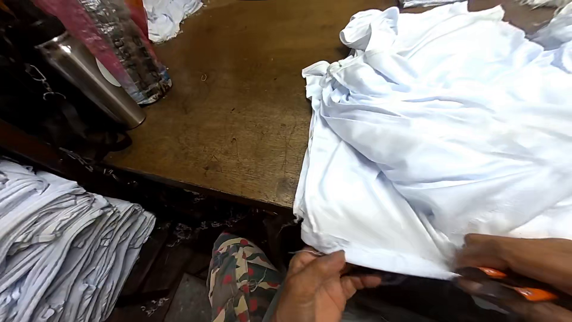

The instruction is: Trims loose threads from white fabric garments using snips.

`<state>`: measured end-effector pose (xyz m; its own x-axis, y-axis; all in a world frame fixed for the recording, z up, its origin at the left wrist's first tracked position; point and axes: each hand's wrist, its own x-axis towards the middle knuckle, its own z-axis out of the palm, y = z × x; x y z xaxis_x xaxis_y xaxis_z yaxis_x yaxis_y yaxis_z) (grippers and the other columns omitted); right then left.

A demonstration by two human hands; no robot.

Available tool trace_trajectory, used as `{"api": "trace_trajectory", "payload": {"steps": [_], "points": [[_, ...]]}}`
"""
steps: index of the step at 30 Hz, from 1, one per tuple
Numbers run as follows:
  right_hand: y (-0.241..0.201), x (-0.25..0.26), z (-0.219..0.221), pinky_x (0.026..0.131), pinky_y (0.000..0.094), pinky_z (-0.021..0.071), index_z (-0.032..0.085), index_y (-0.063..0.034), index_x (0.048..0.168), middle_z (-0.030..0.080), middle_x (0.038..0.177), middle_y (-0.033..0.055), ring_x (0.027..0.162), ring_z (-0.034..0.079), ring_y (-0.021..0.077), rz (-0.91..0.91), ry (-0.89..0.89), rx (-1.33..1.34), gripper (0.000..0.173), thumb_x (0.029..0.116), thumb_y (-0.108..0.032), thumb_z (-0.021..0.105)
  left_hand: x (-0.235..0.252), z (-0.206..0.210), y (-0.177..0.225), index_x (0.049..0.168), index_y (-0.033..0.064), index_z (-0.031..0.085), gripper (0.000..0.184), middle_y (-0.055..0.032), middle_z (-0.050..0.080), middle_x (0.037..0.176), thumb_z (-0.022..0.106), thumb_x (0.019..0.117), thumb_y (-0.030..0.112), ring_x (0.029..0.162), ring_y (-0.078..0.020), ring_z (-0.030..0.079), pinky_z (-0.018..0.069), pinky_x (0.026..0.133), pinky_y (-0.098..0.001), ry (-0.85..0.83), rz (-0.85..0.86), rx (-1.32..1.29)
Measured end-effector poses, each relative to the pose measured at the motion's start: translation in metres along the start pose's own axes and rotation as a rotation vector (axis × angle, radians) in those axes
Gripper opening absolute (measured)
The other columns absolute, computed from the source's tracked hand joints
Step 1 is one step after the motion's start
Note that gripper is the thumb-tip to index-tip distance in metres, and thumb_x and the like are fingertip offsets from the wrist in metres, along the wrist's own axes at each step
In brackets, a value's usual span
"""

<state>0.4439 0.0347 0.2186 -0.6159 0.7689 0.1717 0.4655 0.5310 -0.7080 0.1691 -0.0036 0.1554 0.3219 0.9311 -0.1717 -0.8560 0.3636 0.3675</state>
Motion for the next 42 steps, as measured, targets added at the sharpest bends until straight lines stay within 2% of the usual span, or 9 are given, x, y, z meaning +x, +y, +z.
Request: {"api": "trace_trajectory", "payload": {"steps": [3,7,12,18,23,28,34,37,42], "points": [[-0.010,-0.014,-0.013,0.066,0.0492,0.0528,0.067,0.0131,0.097,0.067,0.085,0.0285,0.074,0.066,0.0371,0.065,-0.158,-0.103,0.022,0.0931,-0.005,0.056,0.001,0.006,0.003,0.116,-0.0058,0.066,0.021,-0.0214,0.073,0.102,0.062,0.0971,0.000,0.088,-0.0281,0.074,0.0622,0.084,-0.0455,0.246,0.083,0.180],[-0.011,-0.024,-0.007,0.062,0.0558,0.0516,0.065,0.0099,0.100,0.066,0.088,0.0293,0.076,0.067,0.0431,0.114,-0.209,-0.213,0.020,0.0954,-0.007,0.055,0.001,0.008,0.002,0.132,-0.0083,0.052,0.044,-0.0242,0.073,0.096,0.067,0.0900,-0.009,0.083,-0.0274,0.075,0.0632,0.079,-0.0419,0.362,0.272,0.440],[-0.023,-0.015,0.020,0.064,0.0399,0.0517,0.066,0.0078,0.101,0.066,0.085,0.0225,0.072,0.063,0.0250,0.134,0.033,0.070,0.026,0.0976,-0.018,0.066,-0.010,0.010,0.000,0.146,-0.0054,0.037,0.065,-0.0184,0.075,0.092,0.069,0.0890,-0.011,0.081,-0.0223,0.075,0.0636,0.079,-0.0381,0.183,0.531,0.737],[-0.046,0.016,0.075,0.053,0.0186,0.0426,0.070,0.0019,0.098,0.064,0.075,0.0044,0.061,0.053,0.0019,0.269,0.220,0.391,0.026,0.0945,-0.023,0.076,-0.020,0.015,0.000,0.120,-0.0109,0.069,0.026,-0.0144,0.076,0.106,0.062,0.0954,-0.008,0.091,-0.0136,0.073,0.0618,0.084,-0.0303,-0.008,0.593,0.974],[-0.042,0.012,0.087,0.063,0.0219,0.0499,0.068,0.0053,0.093,0.067,0.081,0.0130,0.071,0.061,0.0086,0.117,0.272,0.338,0.011,0.0948,-0.005,0.064,-0.024,0.012,0.000,0.116,-0.0114,0.071,0.024,-0.0185,0.073,0.113,0.056,0.0977,-0.010,0.093,-0.0205,0.075,0.0652,0.080,-0.0363,-0.011,0.474,0.822],[-0.050,-0.002,0.093,0.053,0.0395,0.0439,0.067,0.0030,0.092,0.060,0.071,0.0183,0.062,0.058,0.0283,-0.024,0.247,-0.038,0.023,0.0999,-0.014,0.053,-0.023,0.012,-0.001,0.118,-0.0116,0.069,0.030,-0.0200,0.073,0.110,0.071,0.0881,-0.009,0.089,-0.0206,0.074,0.0637,0.081,-0.0366,0.050,0.344,0.622],[-0.050,-0.008,0.105,0.053,0.0395,0.0437,0.067,-0.0001,0.098,0.059,0.074,0.0160,0.063,0.057,0.0287,-0.083,0.267,-0.159,0.021,0.1006,-0.017,0.055,-0.018,0.012,-0.008,0.120,-0.0148,0.064,0.047,-0.0215,0.070,0.113,0.077,0.0749,-0.018,0.094,-0.0227,0.074,0.0655,0.079,-0.0376,0.085,0.348,0.646],[-0.042,-0.019,0.097,0.062,0.0433,0.0506,0.066,0.0008,0.113,0.065,0.086,0.0208,0.074,0.063,0.0312,0.057,0.274,-0.185,0.043,0.1061,-0.037,0.047,-0.020,0.013,0.000,0.121,-0.0133,0.065,0.049,-0.0203,0.071,0.112,0.078,0.0741,-0.018,0.095,-0.0223,0.074,0.0652,0.080,-0.0380,0.113,0.315,0.605],[-0.022,-0.035,0.094,0.064,0.0406,0.0476,0.065,-0.0016,0.125,0.062,0.088,0.0195,0.075,0.060,0.0315,0.074,0.383,-0.447,0.041,0.1091,-0.033,0.043,-0.026,0.011,0.008,0.124,-0.0127,0.063,0.053,-0.0205,0.070,0.116,0.078,0.0741,-0.017,0.099,-0.0225,0.073,0.0641,0.083,-0.0390,0.082,0.311,0.568]]}}
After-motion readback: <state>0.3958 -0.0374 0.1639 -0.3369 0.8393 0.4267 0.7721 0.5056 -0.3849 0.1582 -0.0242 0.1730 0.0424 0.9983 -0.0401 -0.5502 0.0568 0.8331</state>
